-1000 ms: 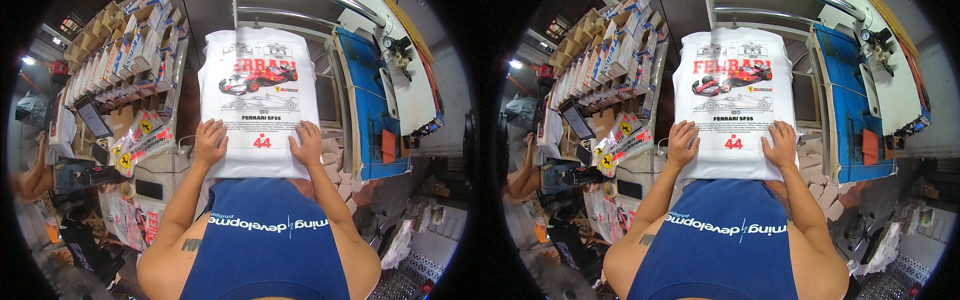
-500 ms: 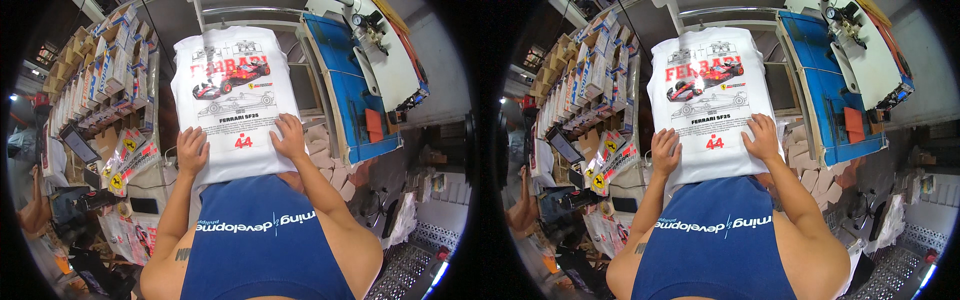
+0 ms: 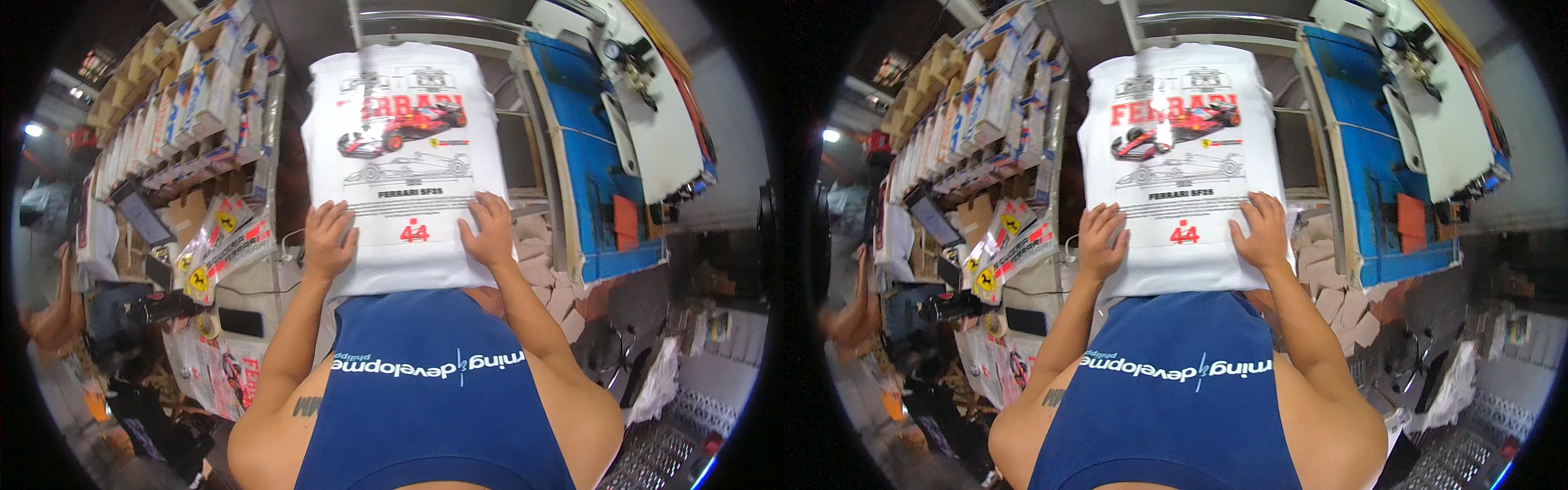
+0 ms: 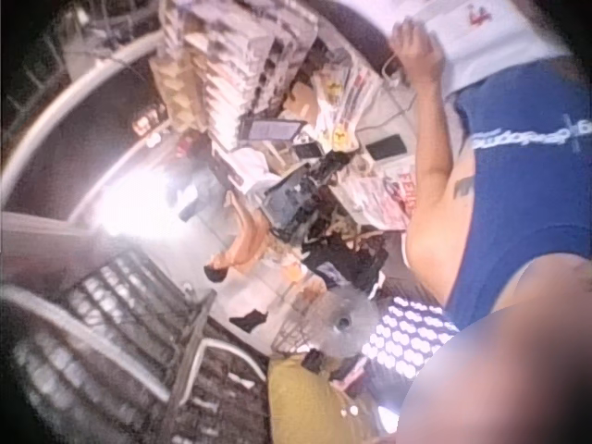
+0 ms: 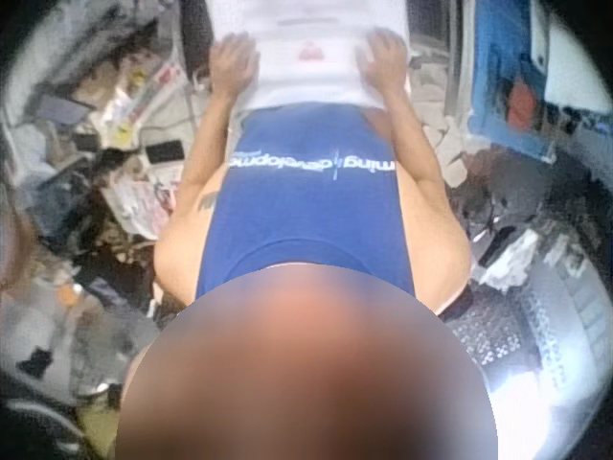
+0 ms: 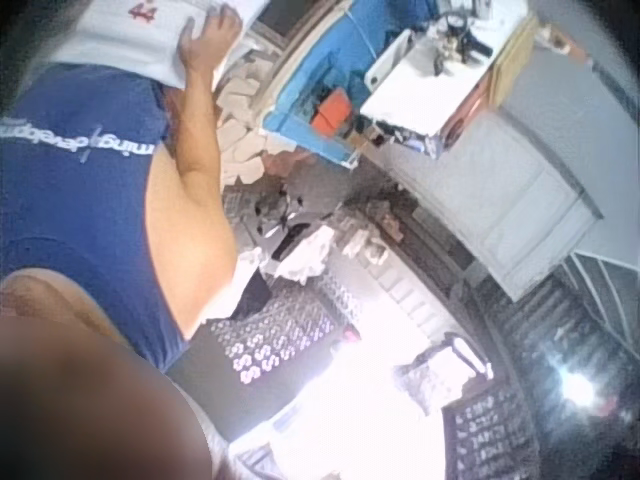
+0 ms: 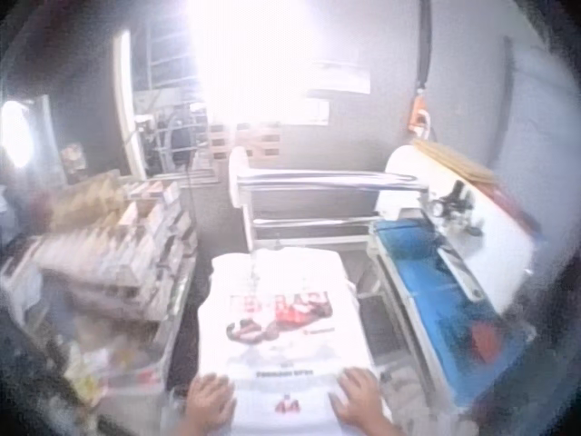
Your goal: The person places white t-shirts onto a heat press, aligns them, and operates the machine to apply a Ferrari-themed graphic. They then remove the printed shirts and place them on a nearby table, repeating the process with additional shirts.
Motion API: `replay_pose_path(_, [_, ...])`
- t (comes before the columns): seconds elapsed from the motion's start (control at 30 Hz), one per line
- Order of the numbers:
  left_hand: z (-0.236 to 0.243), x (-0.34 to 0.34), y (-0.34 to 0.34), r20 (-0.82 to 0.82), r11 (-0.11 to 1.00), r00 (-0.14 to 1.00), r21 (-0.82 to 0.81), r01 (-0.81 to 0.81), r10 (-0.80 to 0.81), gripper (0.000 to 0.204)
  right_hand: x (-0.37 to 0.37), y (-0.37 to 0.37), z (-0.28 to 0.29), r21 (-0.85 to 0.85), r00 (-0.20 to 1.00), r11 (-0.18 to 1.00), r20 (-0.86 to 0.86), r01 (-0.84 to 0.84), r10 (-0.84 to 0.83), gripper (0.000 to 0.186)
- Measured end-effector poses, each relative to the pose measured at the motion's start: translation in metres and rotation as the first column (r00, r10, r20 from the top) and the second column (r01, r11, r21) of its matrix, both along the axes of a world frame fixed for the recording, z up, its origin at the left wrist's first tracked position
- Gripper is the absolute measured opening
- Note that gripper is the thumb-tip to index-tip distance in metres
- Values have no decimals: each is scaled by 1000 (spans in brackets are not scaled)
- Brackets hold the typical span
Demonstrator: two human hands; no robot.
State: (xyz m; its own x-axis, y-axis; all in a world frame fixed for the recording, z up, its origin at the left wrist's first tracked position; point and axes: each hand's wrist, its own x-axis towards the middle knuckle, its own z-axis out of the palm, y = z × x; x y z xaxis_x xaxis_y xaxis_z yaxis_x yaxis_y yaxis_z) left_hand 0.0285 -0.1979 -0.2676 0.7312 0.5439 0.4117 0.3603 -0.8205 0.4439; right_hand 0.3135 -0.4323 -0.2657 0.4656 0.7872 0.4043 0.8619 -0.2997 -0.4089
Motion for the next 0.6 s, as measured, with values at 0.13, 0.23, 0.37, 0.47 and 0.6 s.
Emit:
replay_pose_path(0.13, [-1, -2, 0, -5, 1000, 1000, 3, -14, 14, 36, -1, 1, -1, 4, 1000, 1000, 23, -3, 3, 41])
replay_pose_path(0.23, [-1, 0, 0, -10, 1000, 1000, -10, -17, 17, 37, -1, 1, -1, 2, 1000, 1000, 29, -1, 1, 42])
replay_pose_path(0.37, [-1, 1, -1, -10, 1000, 1000, -12, -21, 21, 36, -1, -1, -1, -4, 1000, 1000, 24, -1, 1, 42])
replay_pose_path(0.47, [0, 0, -1, -8, 1000, 1000, -8, -16, 16, 36, -1, -1, 0, -5, 1000, 1000, 28, 0, 0, 42])
replay_pose_path(0.6, [0, 1, -1, 0, 1000, 1000, 5, -24, 24, 35, 0, 0, 1, 12, 1000, 1000, 15, -11, 11, 43])
